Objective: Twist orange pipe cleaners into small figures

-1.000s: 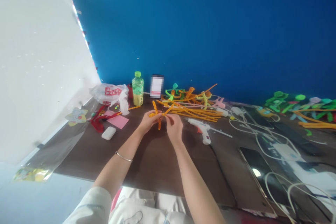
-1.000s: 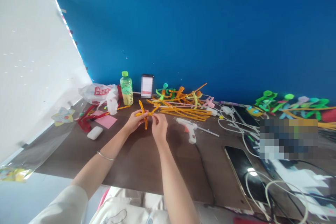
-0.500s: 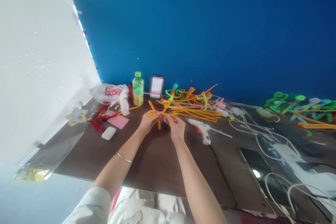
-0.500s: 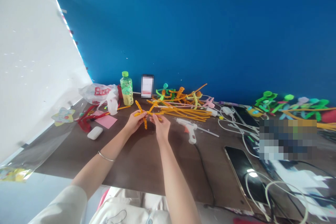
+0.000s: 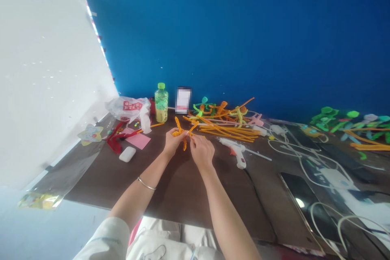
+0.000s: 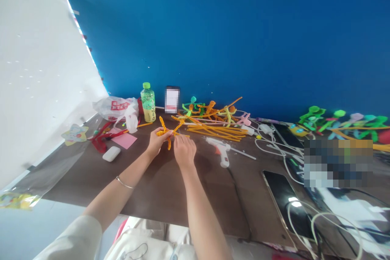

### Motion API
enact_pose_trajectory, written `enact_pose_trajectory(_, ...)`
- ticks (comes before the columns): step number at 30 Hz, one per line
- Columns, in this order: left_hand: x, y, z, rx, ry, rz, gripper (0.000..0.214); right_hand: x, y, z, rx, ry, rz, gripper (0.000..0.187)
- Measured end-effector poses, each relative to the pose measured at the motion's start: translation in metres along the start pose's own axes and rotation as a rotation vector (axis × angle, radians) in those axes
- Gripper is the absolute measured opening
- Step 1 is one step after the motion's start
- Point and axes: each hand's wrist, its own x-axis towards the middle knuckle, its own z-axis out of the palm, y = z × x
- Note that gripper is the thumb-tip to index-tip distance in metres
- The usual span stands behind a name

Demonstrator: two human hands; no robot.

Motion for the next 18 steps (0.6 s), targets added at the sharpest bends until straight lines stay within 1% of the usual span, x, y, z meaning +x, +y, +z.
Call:
enact_pose_trajectory(2,-0.001,0.001,0.0,0.001,-0.015,0.024,0.03,0.002,0.0,-0.003,-0.035,0.028,-0.088,0.021)
enact_pose_trajectory(4,-0.001,0.002,0.0,0.014,-0.045,0.032,0.03,0.004,0.002,-0.004,-0.018,0.048,-0.138,0.021)
enact_pose_trajectory(6,-0.001,0.003,-0.002,0.061,-0.06,0.038,0.029,0.004,0.005,-0.002,0.026,0.03,-0.139,0.023)
enact_pose_trajectory(8,-0.001,0.004,-0.003,0.111,-0.06,0.038,0.029,0.004,0.008,0.0,0.089,-0.011,-0.085,0.024)
enact_pose_trajectory(11,-0.001,0.006,-0.005,0.118,-0.074,0.028,0.029,0.004,0.008,0.002,0.27,-0.034,0.096,0.022)
enact_pose_trajectory(13,0.0,0.007,-0.005,0.091,-0.103,0.014,0.029,0.006,0.006,0.0,0.487,-0.021,0.281,0.018)
enact_pose_trajectory(16,0.0,0.01,-0.005,0.033,-0.165,-0.036,0.03,0.011,0.006,-0.005,0.955,-0.057,0.61,0.021)
enact_pose_trajectory(18,0.0,0.012,-0.006,-0.022,-0.222,-0.095,0.03,0.014,0.007,-0.007,1.284,-0.156,0.782,0.025)
